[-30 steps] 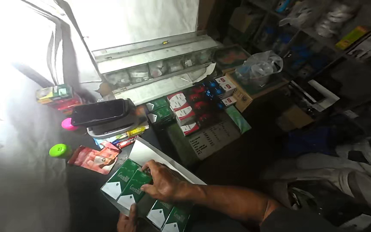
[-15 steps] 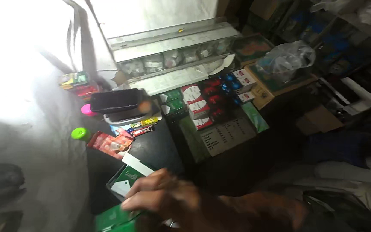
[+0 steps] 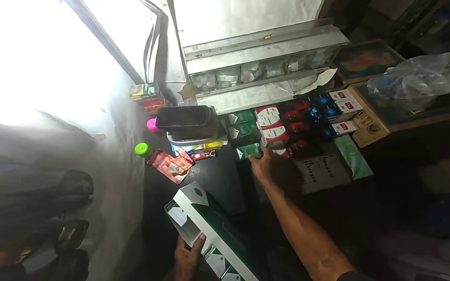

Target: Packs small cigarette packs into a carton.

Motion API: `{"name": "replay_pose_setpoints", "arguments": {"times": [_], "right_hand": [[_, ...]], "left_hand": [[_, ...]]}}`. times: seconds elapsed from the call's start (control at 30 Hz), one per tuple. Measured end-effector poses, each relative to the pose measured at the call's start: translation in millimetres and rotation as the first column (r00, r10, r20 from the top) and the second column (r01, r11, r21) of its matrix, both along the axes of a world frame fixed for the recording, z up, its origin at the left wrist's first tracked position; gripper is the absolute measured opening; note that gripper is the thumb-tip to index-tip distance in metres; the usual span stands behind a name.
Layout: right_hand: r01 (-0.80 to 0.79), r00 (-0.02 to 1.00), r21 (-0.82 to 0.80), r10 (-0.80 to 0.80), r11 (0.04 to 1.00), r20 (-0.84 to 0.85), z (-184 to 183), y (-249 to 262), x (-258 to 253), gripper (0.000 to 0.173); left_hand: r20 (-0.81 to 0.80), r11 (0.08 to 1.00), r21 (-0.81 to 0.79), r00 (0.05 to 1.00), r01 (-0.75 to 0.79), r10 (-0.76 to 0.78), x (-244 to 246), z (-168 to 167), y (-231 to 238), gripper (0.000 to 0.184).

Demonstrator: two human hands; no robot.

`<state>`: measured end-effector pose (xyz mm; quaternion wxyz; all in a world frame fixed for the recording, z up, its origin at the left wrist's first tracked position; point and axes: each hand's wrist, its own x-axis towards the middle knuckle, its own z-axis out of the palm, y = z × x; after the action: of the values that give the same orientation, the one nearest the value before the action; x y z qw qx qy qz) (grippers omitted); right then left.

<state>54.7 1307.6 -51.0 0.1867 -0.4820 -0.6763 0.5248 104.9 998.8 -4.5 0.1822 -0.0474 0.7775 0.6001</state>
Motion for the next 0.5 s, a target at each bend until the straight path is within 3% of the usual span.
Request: {"name": "replay_pose_setpoints", "arguments": {"times": [0.13,0.27,0.37,0.43,0.5], "right_hand": [[-0.082,0.995,0.124,0.073,0.989,0.075,-19.6,7.3,-11.2,0.059],[-0.185,0.969,0.246,0.135,0.951,0.207,-11.4,0.8,-10.4,0.061],[-0.256,0.962,0.342,0.206,0.904,0.177,-3.1,-10.3,7.2,0.056],[-0.396,0.912,0.34,0.322,0.853,0.252,5.2,-19.4,23.0,0.041],[-0.598,0.777,0.234,0.483,0.767,0.404,7.2,-19.5,28.9,0.037]], "left_hand": [[0.006,0.999,-0.049,1.0,0.011,-0.01,-1.0,1.6,1.4,0.055],[0.015,0.999,-0.052,1.0,0.013,-0.012,-1.7,0.5,4.6,0.057],[0.02,0.998,-0.06,1.0,0.013,-0.011,-1.2,0.1,6.3,0.057],[0.017,0.998,-0.069,1.0,0.013,-0.012,-1.6,-0.1,6.5,0.056],[0.015,0.997,-0.078,1.0,0.012,-0.01,-2.4,1.0,7.9,0.053]]}}
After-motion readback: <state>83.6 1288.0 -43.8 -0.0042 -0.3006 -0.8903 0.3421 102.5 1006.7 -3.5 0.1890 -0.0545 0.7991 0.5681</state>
